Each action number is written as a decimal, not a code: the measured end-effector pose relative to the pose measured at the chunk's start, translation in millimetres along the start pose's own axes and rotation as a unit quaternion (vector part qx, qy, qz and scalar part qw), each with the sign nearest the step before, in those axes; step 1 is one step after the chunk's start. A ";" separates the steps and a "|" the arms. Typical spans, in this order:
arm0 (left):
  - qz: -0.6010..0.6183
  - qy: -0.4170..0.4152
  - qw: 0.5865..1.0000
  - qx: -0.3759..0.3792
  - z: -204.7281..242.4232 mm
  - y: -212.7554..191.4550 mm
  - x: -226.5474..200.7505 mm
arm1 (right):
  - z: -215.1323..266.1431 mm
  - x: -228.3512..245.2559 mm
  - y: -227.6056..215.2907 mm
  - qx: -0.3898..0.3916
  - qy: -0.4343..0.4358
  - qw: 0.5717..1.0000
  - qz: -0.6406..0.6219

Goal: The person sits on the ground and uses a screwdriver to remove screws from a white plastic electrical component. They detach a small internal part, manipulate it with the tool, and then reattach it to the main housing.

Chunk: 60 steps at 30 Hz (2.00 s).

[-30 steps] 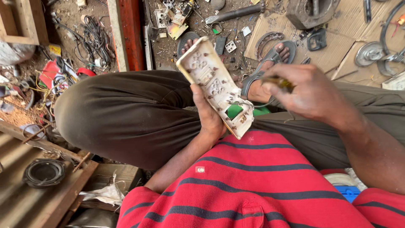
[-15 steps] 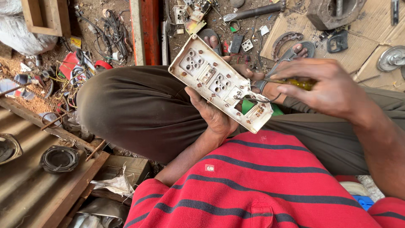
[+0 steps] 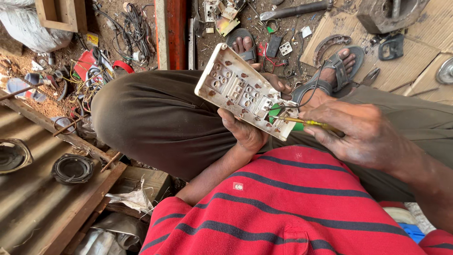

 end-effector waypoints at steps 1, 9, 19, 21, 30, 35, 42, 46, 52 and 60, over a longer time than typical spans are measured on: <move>-0.006 0.006 1.000 0.001 0.0 0.7 0.3 | 0.2 -3.3 1.5 -0.004 0.008 1.000 0.000; -0.043 -0.009 0.999 -0.006 -0.1 3.7 3.4 | 4.1 -11.6 -2.5 -0.020 0.009 1.000 0.017; -0.041 -0.028 0.999 -0.014 3.2 -0.9 6.8 | 2.6 -13.1 -3.0 -0.016 0.013 1.000 0.003; -0.038 -0.029 0.999 -0.007 4.4 -2.6 7.2 | 2.9 -14.2 -2.2 -0.008 0.025 1.000 0.008; -0.059 -0.035 0.997 0.036 16.4 -8.5 15.1 | 4.9 -12.7 7.5 0.050 0.053 0.995 0.068; -0.060 -0.116 0.991 -0.035 19.7 -21.9 26.1 | 4.5 6.9 10.9 0.053 -0.069 0.959 0.269; -0.061 -0.068 0.996 0.004 17.4 -12.6 19.7 | 4.2 16.7 7.2 0.017 -0.076 0.947 0.311; -0.085 -0.051 0.995 0.015 15.7 -7.6 17.7 | 6.8 12.7 10.2 0.048 -0.046 0.952 0.299; -0.091 -0.062 0.994 0.008 14.3 -7.3 15.8 | 11.3 10.1 5.1 0.030 -0.023 0.972 0.230; -0.094 -0.069 0.993 0.008 15.1 -9.5 19.9 | 10.6 8.9 0.3 0.024 -0.018 0.977 0.210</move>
Point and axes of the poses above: each hand's wrist, its own z-axis away from the middle knuckle, its own y-axis out of the palm, x = y × z, the point moved 6 cm from there along -z, towards the middle knuckle, and after that the axes turned 2 degrees about -z, right-handed, at the moved point
